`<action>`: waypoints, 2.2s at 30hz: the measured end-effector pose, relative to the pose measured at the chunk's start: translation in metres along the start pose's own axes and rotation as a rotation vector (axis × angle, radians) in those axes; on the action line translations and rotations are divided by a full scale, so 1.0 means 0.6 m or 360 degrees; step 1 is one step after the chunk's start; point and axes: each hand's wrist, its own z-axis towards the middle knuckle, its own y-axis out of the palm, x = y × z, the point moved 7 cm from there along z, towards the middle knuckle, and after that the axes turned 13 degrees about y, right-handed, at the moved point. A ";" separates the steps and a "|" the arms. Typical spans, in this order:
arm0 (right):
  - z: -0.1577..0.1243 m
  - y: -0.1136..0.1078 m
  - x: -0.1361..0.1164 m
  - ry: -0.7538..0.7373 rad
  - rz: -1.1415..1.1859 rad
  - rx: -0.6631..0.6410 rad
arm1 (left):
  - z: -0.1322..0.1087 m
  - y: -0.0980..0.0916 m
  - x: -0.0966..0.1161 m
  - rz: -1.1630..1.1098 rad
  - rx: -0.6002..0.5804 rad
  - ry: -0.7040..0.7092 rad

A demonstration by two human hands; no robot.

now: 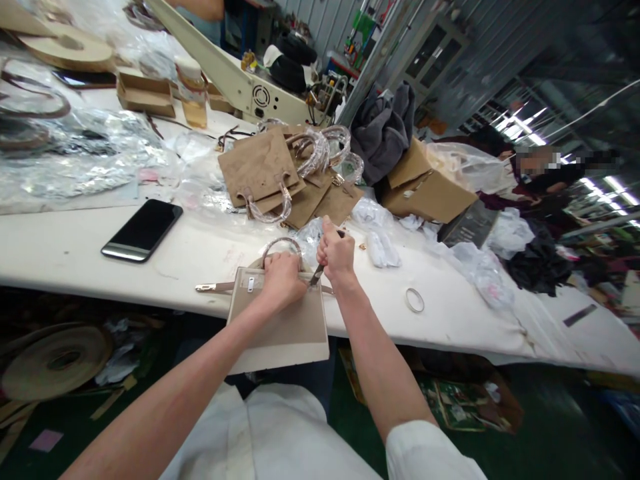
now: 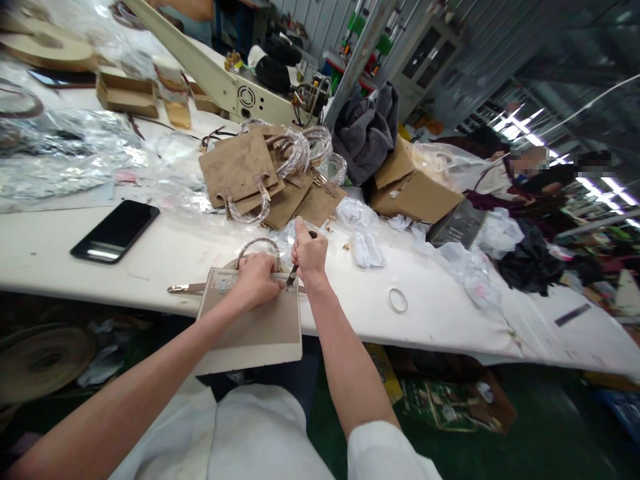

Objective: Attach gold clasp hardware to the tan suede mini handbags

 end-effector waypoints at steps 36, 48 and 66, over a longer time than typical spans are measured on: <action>0.013 -0.240 -0.001 0.0137 -0.0969 0.0623 | -0.010 -0.002 0.000 -0.0007 0.0017 0.0171; 0.070 -0.312 0.071 0.0003 -0.2232 0.0788 | -0.193 -0.099 0.015 -0.0266 0.0672 0.0369; -0.181 0.056 -0.014 -0.0694 0.0300 -0.0008 | -0.191 -0.108 -0.177 -0.0745 0.0465 -0.0317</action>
